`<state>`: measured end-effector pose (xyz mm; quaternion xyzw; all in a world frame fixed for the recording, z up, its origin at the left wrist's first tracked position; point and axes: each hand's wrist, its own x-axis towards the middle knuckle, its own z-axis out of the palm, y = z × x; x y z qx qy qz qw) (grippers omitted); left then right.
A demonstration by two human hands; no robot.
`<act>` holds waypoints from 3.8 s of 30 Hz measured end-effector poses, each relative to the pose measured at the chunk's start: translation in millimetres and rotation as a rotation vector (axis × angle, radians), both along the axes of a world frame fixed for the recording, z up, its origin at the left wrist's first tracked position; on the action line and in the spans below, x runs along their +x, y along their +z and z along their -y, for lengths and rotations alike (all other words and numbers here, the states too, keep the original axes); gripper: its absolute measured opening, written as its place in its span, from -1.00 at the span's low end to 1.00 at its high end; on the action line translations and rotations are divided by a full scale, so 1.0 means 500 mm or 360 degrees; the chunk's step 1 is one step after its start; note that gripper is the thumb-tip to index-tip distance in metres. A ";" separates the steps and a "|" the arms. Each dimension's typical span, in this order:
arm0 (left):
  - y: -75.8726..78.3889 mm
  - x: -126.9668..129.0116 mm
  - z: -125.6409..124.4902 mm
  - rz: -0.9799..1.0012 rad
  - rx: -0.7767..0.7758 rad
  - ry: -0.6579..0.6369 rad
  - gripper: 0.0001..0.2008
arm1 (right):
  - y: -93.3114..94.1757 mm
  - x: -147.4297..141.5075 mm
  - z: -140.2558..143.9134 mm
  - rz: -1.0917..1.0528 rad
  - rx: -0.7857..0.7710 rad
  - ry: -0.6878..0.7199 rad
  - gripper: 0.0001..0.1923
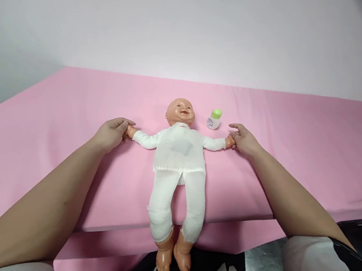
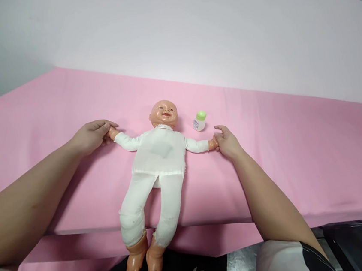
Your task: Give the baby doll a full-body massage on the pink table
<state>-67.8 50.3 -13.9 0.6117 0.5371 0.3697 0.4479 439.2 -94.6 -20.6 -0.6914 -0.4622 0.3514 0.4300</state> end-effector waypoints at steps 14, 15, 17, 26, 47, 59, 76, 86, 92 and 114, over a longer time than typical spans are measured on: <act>0.006 -0.005 0.000 0.0245 -0.0092 -0.0065 -0.65 | 0.021 -0.008 0.017 -0.0508 -0.0049 0.0367 -0.50; 0.005 -0.006 -0.001 0.0222 -0.0085 -0.0044 -0.66 | 0.022 -0.009 0.017 -0.0488 -0.0053 0.0353 -0.49; 0.006 -0.005 -0.001 0.0185 -0.0086 -0.0007 -0.66 | 0.021 -0.010 0.017 -0.0438 -0.0070 0.0333 -0.46; 0.009 0.004 0.005 0.0063 -0.0085 0.0041 -0.69 | 0.013 -0.019 0.010 -0.0176 -0.0123 0.0185 -0.55; 0.001 -0.008 -0.004 0.0300 -0.0080 -0.0023 -0.65 | 0.022 0.002 0.018 -0.0344 -0.0206 0.0402 -0.55; 0.004 -0.008 -0.003 0.0298 -0.0145 -0.0059 -0.66 | 0.007 -0.003 0.004 -0.0418 -0.0082 0.0171 -0.63; -0.004 -0.010 -0.008 0.0291 -0.0112 -0.0036 -0.68 | 0.017 0.000 0.015 -0.0380 -0.0131 0.0438 -0.52; 0.000 0.000 0.001 0.0401 -0.0143 0.0007 -0.70 | 0.011 -0.012 0.008 -0.0359 0.0022 0.0207 -0.48; 0.022 0.025 0.029 0.0876 -0.0267 -0.0166 -0.73 | 0.030 -0.031 0.020 -0.0575 0.0250 0.0270 -0.40; 0.038 0.109 0.142 -0.0035 0.0869 -0.0464 -0.61 | 0.021 -0.136 0.049 0.0361 0.0979 0.0410 -0.54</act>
